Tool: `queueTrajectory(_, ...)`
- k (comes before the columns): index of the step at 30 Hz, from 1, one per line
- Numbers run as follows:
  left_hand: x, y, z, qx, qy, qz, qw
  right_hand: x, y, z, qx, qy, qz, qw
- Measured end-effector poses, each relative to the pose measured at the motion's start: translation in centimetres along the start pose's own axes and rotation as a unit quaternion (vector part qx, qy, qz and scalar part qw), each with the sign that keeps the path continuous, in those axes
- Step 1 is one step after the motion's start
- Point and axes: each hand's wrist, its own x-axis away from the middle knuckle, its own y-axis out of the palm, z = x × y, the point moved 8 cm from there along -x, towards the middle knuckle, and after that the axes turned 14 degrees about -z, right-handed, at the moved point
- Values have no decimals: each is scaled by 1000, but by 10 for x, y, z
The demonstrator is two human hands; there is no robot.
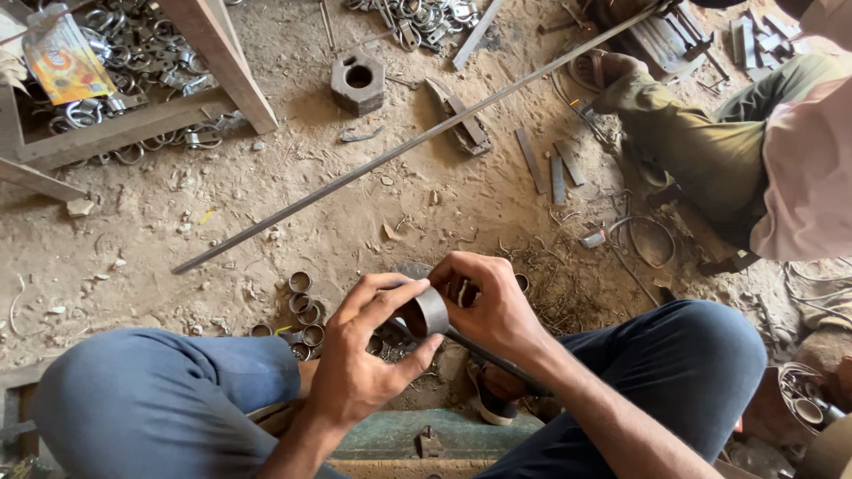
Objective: The person sits cross-legged on the floor and uses a hammer to shape small metal rings on a gear-like anvil. They repeatedly pick up rings, position them on the anvil, and strike them to adjust their form, occasionally inspecting the rings by hand.
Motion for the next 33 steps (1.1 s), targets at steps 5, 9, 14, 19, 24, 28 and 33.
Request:
queueTrajectory(5,1,4,0,-22,11,10,1000,1,0,5,-11,17,5,1000)
queueTrajectory(9,3,6,-1,-32,23,14,999,1,-3,0,7,-18,-5,1000)
queueTrajectory(14,4,8,6,-75,51,17,996,-1,0,4,17,-3,-46,999)
queueTrajectory(19,3,-16,1,-58,24,77,995,0,-10,-1,46,12,-38,998)
queueTrajectory(24,2,-15,-47,427,-46,94,898,2,-33,-11,118,22,13,993)
queueTrajectory(28,5,3,-59,527,-47,95,843,5,-36,-22,144,-44,57,987)
queueTrajectory(33,6,9,-59,477,-38,69,875,11,-13,-30,184,-104,23,977)
